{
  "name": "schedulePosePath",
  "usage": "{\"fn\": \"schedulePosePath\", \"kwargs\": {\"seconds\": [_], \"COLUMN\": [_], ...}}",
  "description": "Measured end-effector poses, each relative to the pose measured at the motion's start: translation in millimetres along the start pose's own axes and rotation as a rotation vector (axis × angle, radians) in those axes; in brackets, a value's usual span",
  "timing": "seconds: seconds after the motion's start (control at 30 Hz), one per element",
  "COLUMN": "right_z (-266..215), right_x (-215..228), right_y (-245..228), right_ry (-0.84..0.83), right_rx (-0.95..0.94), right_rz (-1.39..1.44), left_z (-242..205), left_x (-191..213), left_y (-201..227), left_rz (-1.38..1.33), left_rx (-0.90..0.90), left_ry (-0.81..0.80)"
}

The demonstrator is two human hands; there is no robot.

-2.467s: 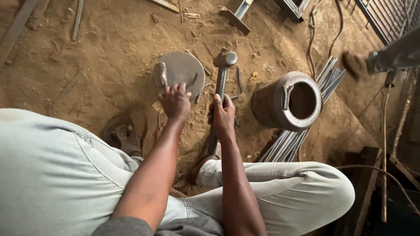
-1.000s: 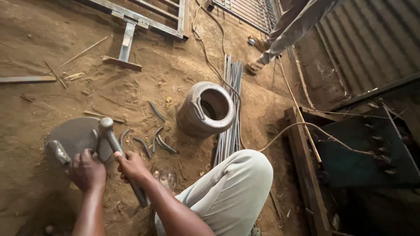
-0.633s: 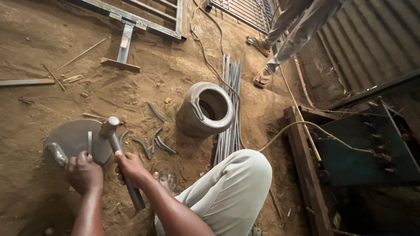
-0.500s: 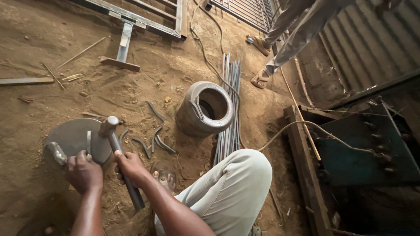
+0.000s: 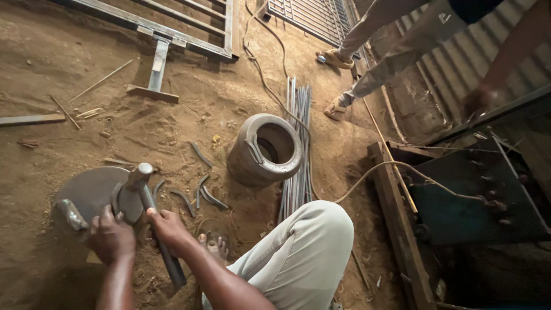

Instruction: The person sits on the floor and uses a hammer to bend metal rods on a circular anvil. They repeatedly strike the rods to form curved shapes, occasionally inspecting the bent pieces before continuing to work on additional rods.

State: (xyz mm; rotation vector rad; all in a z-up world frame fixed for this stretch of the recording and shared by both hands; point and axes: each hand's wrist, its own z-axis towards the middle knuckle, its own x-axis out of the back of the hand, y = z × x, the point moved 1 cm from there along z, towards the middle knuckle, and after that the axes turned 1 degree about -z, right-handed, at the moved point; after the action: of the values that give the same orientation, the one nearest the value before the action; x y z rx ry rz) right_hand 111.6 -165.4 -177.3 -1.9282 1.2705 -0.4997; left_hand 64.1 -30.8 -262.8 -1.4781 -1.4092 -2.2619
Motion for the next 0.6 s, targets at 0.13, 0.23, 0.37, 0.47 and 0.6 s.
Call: {"fn": "schedulePosePath", "kwargs": {"seconds": [0.13,0.23,0.37,0.47,0.6], "right_z": [-1,-4,-6,-1,17], "right_x": [-2,-3,-4,-4,1], "right_y": [-1,-5,-9,-1,19], "right_ry": [-0.008,0.001,0.011,0.020,0.048], "right_rx": [-0.018,-0.010,-0.029,-0.031,-0.011], "right_rz": [0.010,-0.001,-0.018,-0.011,-0.043], "left_z": [-2,-1,1,0,-1], "left_x": [10,20,22,12,-6], "left_y": [9,19,18,6,-11], "left_rz": [0.041,0.231,0.114,0.076,0.134], "left_rx": [-0.054,-0.109,-0.033,-0.015,-0.016], "left_ry": [0.052,0.111,0.025,0.036,0.021]}}
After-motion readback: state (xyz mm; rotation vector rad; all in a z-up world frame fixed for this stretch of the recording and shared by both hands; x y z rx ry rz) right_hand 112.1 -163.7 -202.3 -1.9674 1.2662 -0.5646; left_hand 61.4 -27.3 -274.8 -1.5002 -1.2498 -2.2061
